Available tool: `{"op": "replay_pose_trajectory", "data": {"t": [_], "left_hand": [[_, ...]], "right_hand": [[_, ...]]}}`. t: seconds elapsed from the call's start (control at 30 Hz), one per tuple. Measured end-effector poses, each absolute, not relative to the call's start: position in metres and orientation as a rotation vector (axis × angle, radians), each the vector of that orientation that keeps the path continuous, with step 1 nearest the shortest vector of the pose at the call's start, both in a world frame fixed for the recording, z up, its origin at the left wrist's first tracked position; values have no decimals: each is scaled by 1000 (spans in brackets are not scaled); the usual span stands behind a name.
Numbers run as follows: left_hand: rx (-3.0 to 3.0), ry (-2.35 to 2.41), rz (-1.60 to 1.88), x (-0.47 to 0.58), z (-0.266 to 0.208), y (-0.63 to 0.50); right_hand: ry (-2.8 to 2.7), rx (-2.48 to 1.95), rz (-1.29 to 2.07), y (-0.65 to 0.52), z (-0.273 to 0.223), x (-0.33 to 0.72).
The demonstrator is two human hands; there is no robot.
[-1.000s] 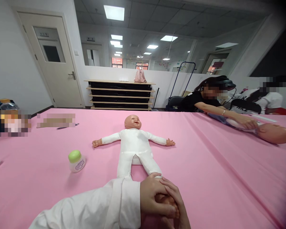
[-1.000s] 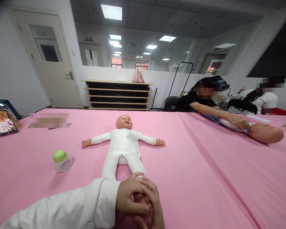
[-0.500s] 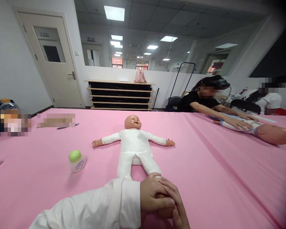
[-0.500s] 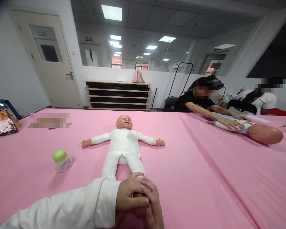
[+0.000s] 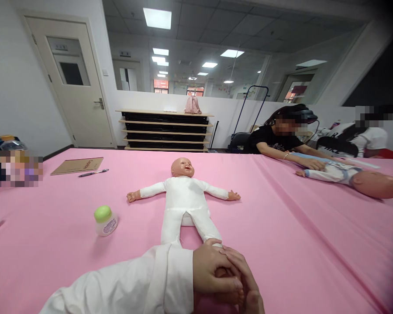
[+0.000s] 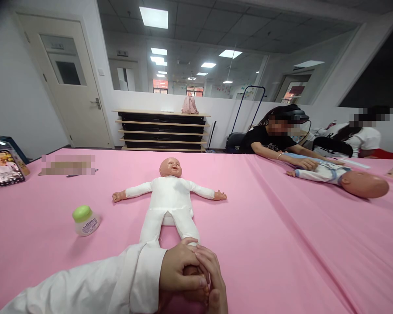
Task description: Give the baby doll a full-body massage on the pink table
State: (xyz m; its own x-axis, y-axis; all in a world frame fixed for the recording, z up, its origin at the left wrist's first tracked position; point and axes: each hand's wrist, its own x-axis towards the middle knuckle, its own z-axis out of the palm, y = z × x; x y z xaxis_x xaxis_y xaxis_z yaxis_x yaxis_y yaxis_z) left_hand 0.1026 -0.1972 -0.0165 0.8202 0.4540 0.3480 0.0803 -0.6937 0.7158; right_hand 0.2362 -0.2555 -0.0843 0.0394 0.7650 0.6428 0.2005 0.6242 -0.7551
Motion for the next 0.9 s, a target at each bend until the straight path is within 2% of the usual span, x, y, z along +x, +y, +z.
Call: {"op": "replay_pose_trajectory", "data": {"t": [0.37,0.7,0.9], "left_hand": [[2517,408,479,106,-31,-197],[2728,430,249,107,-25,-202],[2750,457,279,108,-30,-203]], "right_hand": [[-1485,-818,684,-260,-77,230],[-1654,-877,560,-260,-70,233],[-1686,-878,525,-260,-68,233]]}}
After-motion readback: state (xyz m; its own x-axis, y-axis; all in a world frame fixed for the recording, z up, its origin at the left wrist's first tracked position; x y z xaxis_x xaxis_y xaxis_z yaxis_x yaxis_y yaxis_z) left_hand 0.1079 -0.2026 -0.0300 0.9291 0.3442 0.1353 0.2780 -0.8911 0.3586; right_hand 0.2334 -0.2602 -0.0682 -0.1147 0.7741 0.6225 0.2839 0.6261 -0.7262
